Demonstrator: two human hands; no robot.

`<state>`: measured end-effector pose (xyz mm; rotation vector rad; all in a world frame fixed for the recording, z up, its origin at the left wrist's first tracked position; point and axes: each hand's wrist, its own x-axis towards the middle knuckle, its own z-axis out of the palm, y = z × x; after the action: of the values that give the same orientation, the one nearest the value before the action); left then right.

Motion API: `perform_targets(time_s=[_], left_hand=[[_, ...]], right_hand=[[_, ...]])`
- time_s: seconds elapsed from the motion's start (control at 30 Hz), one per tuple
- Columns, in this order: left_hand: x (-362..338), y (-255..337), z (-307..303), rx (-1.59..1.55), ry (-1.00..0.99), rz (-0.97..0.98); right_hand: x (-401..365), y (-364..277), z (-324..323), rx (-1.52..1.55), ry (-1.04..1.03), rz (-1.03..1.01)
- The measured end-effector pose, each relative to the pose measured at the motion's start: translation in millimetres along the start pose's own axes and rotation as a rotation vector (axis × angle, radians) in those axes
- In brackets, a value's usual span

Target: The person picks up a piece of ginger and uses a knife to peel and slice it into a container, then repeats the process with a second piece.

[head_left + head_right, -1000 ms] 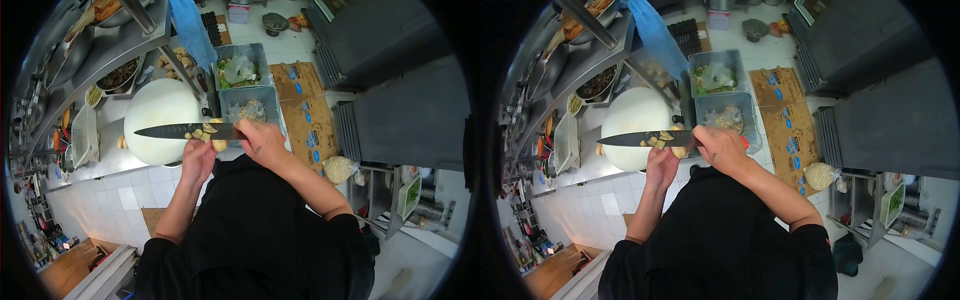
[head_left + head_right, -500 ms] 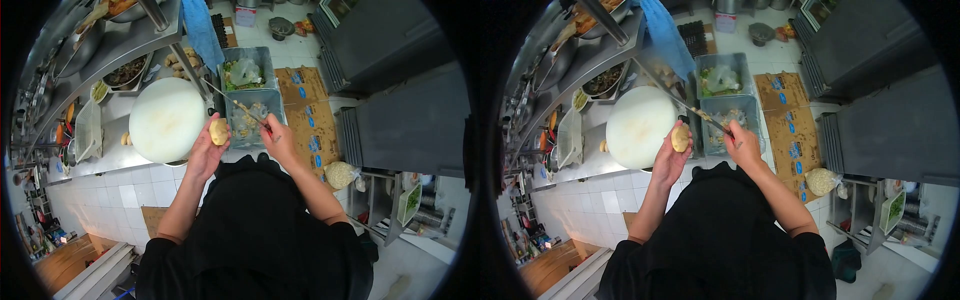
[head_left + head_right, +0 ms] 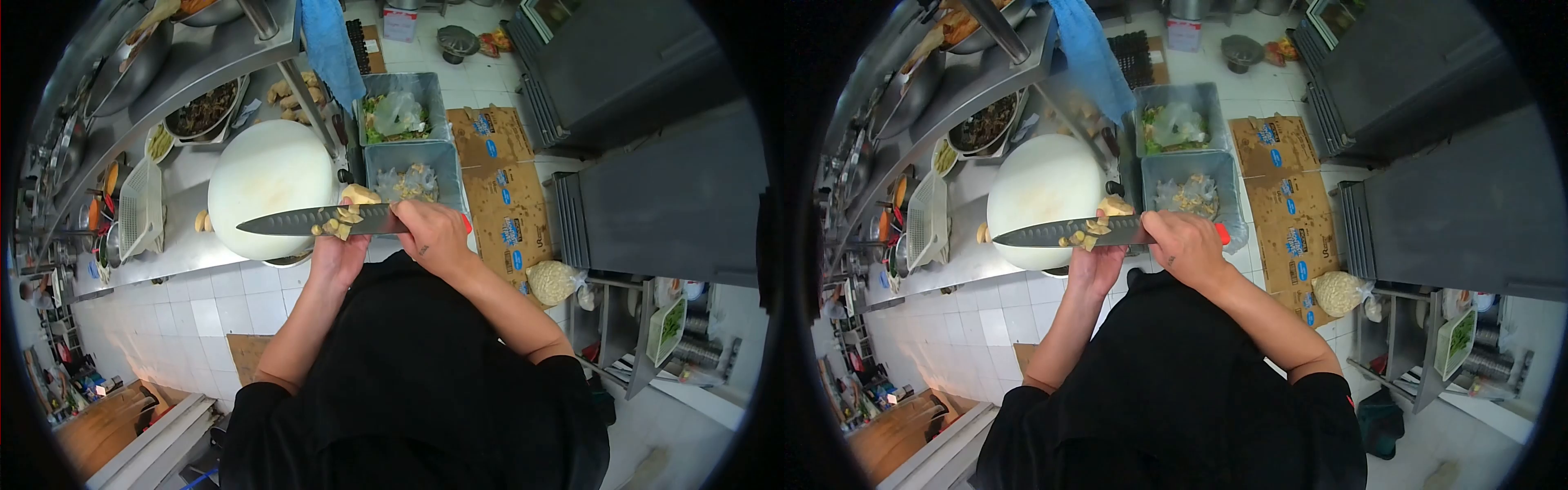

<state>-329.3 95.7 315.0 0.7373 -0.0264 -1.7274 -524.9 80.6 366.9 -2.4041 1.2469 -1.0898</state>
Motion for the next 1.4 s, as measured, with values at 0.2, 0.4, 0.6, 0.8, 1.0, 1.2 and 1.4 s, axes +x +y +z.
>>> perform_targets(time_s=[0.2, 0.4, 0.6, 0.8, 1.0, 1.2, 1.4], left_hand=[[-15.6, 2.9, 15.6, -0.041, -0.002, 0.068], [-12.0, 6.3, 9.8, 0.065, -0.072, 0.084], [-12.3, 3.6, 14.6, 0.02, -0.041, 0.11], [-13.2, 8.9, 6.0, 0.101, -0.181, 0.168], [-19.1, 13.0, 22.0, 0.097, -0.194, 0.148], [-20.5, 12.4, 18.8, 0.131, -0.194, 0.176], [-26.2, 12.9, 21.0, 0.139, -0.226, 0.159]], right_hand=[[-4.7, 14.0, 4.5, -0.004, 0.009, -0.01], [-8.3, 29.3, -0.9, 0.012, -0.077, 0.147], [13.1, -6.3, -10.1, 0.07, -0.074, 0.023], [6.4, 17.0, -2.9, 0.035, -0.081, 0.016], [-3.7, 36.3, -7.0, -0.021, -0.114, 0.174], [21.1, -8.3, -14.5, 0.041, -0.086, 0.004], [5.0, 41.4, -3.9, -0.004, -0.125, 0.126]])
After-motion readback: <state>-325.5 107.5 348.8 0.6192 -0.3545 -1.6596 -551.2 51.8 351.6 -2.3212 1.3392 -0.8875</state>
